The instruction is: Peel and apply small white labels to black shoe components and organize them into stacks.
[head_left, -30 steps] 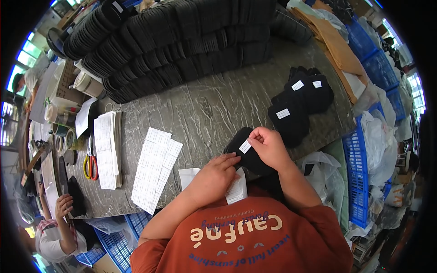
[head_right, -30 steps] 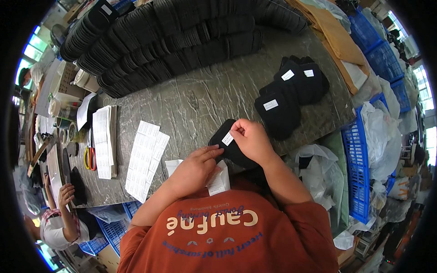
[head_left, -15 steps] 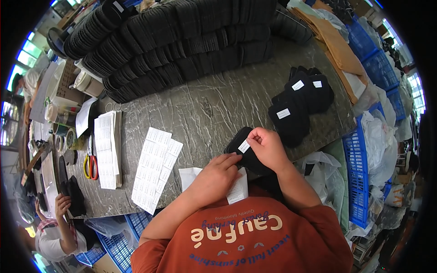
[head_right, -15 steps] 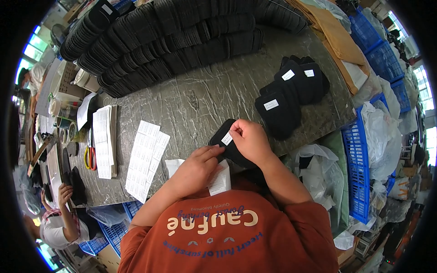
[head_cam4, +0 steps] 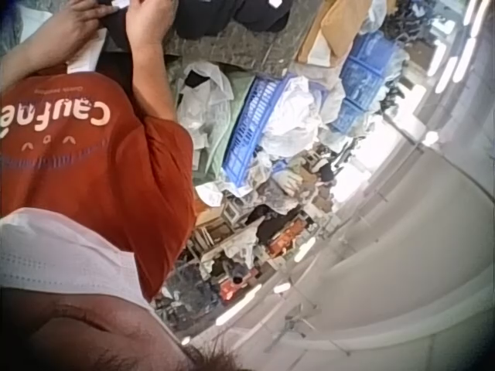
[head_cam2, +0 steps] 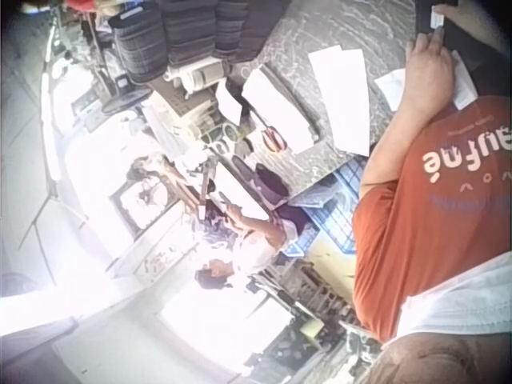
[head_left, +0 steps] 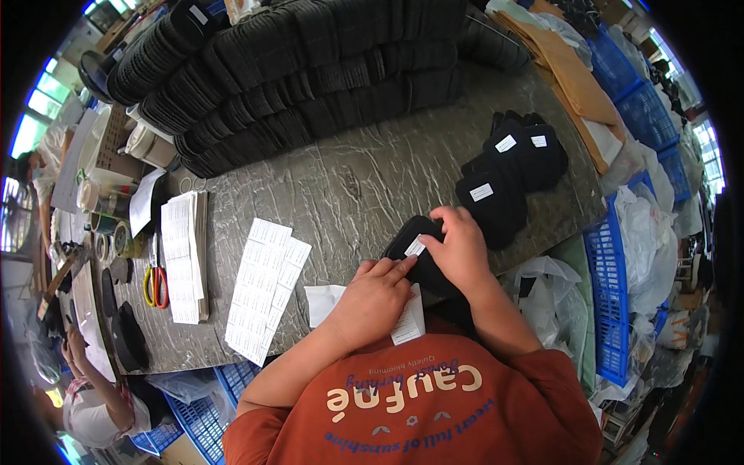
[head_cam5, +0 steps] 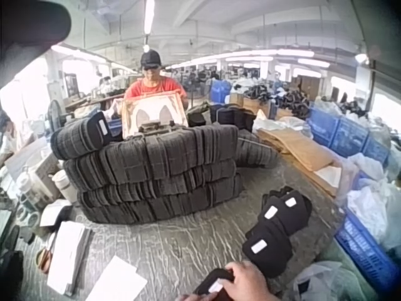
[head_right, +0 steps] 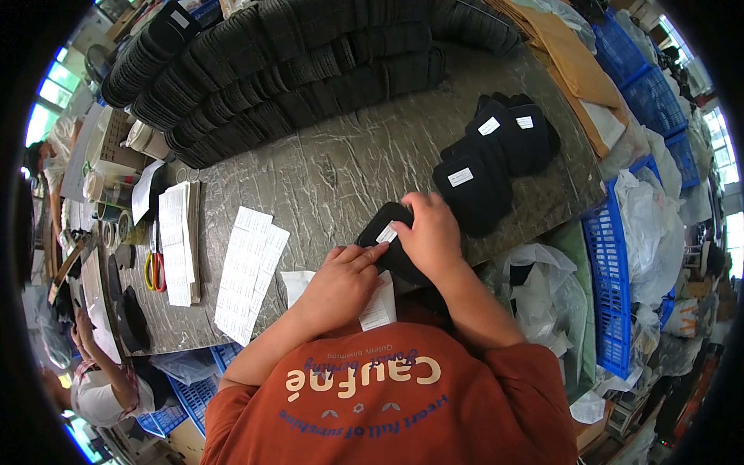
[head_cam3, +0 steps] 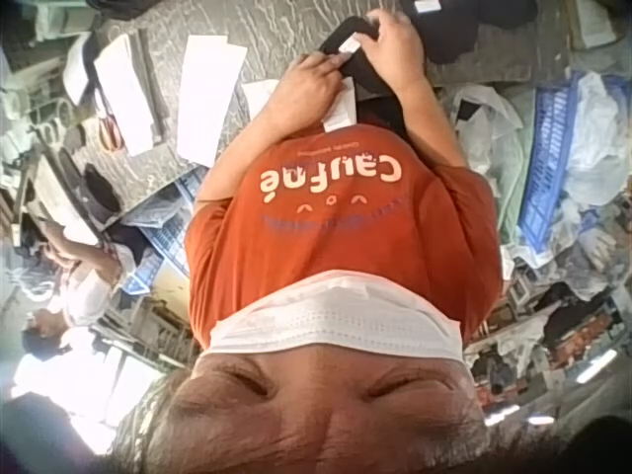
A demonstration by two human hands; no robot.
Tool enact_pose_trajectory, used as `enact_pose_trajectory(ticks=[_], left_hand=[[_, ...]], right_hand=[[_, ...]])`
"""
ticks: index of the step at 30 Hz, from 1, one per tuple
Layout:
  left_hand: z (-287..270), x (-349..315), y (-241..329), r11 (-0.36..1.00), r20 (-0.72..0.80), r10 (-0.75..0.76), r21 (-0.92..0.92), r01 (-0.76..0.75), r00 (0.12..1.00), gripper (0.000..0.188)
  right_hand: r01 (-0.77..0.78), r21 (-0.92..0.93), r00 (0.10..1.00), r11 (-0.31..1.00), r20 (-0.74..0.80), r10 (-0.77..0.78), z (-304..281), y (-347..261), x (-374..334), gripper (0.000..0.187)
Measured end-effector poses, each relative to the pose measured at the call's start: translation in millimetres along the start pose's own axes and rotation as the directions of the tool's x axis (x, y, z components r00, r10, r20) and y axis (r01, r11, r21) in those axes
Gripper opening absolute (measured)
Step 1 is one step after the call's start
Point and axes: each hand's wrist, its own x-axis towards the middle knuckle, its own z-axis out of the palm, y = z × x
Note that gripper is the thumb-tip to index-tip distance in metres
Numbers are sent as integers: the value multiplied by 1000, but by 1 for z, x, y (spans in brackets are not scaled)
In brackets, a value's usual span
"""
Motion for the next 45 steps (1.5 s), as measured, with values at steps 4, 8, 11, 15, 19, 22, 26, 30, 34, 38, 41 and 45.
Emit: enact_pose_trajectory(ticks=[4, 8, 11, 15, 19, 22, 26, 30, 34, 38, 41, 45], left_hand=[[1, -3, -3, 994, 4, -29, -107, 30, 1000, 12], [3, -12, -8, 933, -52, -81, -356, 58, 995, 9], [1, -15, -15, 905, -85, -87, -423, 43, 993, 9], [-3, -10, -14, 829, -142, -305, -526, 189, 942, 10], [2, -4, -17, 834, -232, -418, -482, 269, 879, 13], [-1, 1, -19, 795, -295, -456, -560, 235, 840, 12], [-20, -8, -23, 888, -487, -438, -364, 281, 755, 13], [-20, -17, -26, 519, 0, -692, -695, 498, 722, 17], [-29, -15, -22, 63, 211, -674, -939, 339, 708, 11], [-24, -16, -23, 61, 130, -657, -973, 224, 743, 10], [-21, -15, -18, 94, 86, -659, -976, 195, 747, 14], [-27, -5, -22, 839, -459, -422, -526, 144, 782, 24]], right_hand=[[238, -55, 954, 970, -175, -244, 6, 10, 1, 22], [-9, 135, 1000, 991, 7, 8, -5, 8, 1, 18], [-165, 222, 986, 961, 68, 154, -40, 31, 20, 13], [10, -83, 951, 996, -308, -35, -65, 20, 29, 15], [-121, 368, 925, 922, 380, -30, -42, -36, -11, 51], [-272, 548, 873, 791, 486, -37, -14, -39, -24, 51], [-368, 663, 902, 652, 424, 78, -6, -36, -21, 43], [-278, 757, 941, 592, 339, 9, 4, -42, -23, 43], [121, 423, 962, 898, 174, -212, -2, -42, -22, 41], [329, 311, 907, 892, 161, -390, -5, -56, -22, 48], [-19, 516, 906, 856, 371, -203, -5, -56, -25, 41], [-218, 575, 905, 789, 421, -56, -11, -59, -23, 29]])
